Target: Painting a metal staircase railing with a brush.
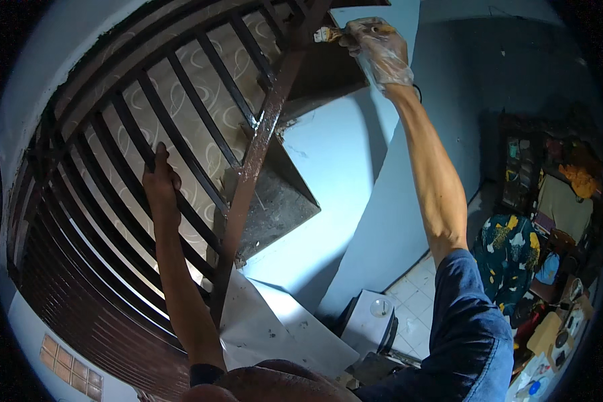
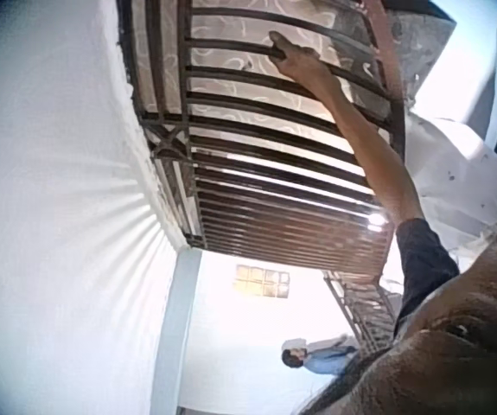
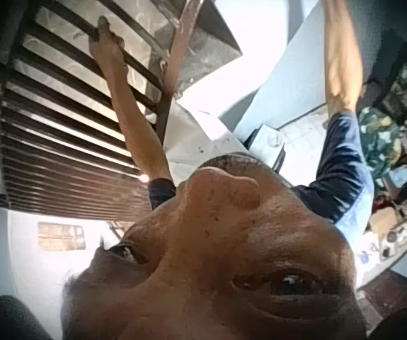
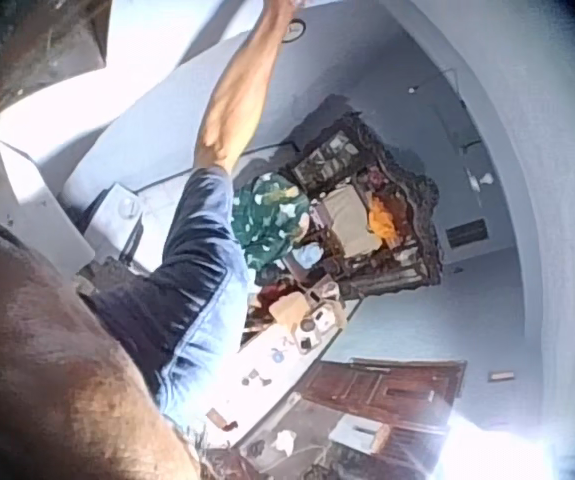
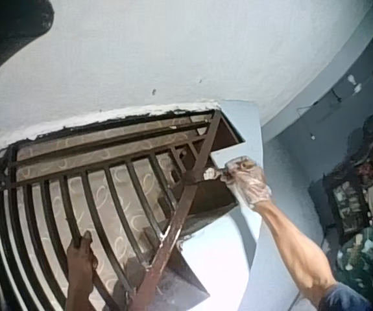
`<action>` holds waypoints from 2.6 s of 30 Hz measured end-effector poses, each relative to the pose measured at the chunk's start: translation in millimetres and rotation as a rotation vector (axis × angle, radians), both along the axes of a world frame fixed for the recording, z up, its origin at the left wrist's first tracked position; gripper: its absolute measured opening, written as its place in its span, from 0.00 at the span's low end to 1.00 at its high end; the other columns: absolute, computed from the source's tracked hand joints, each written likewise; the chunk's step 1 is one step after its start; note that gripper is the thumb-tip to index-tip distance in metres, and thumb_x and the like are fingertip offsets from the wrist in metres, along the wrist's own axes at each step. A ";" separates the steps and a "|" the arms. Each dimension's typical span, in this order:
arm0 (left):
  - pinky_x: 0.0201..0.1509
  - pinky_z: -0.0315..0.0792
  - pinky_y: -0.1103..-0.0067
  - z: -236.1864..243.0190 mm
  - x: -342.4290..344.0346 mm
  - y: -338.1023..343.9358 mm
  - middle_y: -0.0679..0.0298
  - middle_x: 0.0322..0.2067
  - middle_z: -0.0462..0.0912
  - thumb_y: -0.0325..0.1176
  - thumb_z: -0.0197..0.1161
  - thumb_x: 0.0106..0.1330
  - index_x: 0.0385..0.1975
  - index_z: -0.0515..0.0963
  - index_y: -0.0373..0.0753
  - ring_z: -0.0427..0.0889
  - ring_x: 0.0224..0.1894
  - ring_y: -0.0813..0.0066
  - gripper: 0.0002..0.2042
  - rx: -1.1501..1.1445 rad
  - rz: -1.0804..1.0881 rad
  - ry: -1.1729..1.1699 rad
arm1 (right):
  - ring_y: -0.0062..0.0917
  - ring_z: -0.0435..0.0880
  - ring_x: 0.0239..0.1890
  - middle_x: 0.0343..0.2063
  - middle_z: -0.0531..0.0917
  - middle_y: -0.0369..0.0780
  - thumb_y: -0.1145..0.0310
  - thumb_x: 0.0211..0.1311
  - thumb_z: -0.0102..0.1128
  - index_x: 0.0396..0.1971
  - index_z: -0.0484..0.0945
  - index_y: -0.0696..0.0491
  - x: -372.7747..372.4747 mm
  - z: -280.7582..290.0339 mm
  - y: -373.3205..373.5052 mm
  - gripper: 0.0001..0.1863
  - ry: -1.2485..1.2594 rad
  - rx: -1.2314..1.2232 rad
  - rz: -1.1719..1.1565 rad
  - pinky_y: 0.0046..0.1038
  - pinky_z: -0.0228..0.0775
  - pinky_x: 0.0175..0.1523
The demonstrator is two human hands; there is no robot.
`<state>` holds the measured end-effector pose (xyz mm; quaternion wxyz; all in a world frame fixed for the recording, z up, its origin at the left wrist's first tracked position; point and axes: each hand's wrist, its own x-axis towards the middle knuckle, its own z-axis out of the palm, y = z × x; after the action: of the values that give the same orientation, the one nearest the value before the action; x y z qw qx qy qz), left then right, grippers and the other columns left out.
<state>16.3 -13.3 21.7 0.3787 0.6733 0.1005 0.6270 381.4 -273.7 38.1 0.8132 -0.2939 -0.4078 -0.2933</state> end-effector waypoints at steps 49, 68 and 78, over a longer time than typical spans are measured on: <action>0.22 0.55 0.83 -6.2 -2.7 8.6 0.73 0.18 0.60 0.62 0.57 0.75 0.47 0.76 0.25 0.62 0.17 0.85 0.34 0.063 0.067 0.029 | 0.21 0.85 0.31 0.31 0.85 0.38 0.67 0.72 0.65 0.37 0.79 0.54 -55.6 86.7 24.6 0.07 -0.240 -0.168 0.217 0.23 0.78 0.38; 0.23 0.55 0.82 -4.1 -3.5 6.0 0.74 0.17 0.58 0.61 0.57 0.74 0.46 0.77 0.27 0.61 0.18 0.85 0.33 0.047 0.067 0.010 | 0.19 0.84 0.27 0.27 0.86 0.36 0.68 0.69 0.67 0.36 0.80 0.53 -45.5 114.6 29.7 0.06 -0.235 -0.195 0.073 0.22 0.77 0.33; 0.22 0.60 0.82 0.3 7.5 4.3 0.71 0.18 0.63 0.57 0.59 0.75 0.42 0.77 0.28 0.64 0.16 0.83 0.29 0.035 0.018 -0.012 | 0.17 0.76 0.26 0.25 0.81 0.32 0.63 0.67 0.68 0.31 0.81 0.52 -53.3 135.3 21.7 0.09 -0.225 -0.157 -0.139 0.25 0.70 0.32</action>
<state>23.9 -9.0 22.0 0.3618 0.6754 0.0930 0.6359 328.1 -252.0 173.3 0.7147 -0.3493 -0.4968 -0.3471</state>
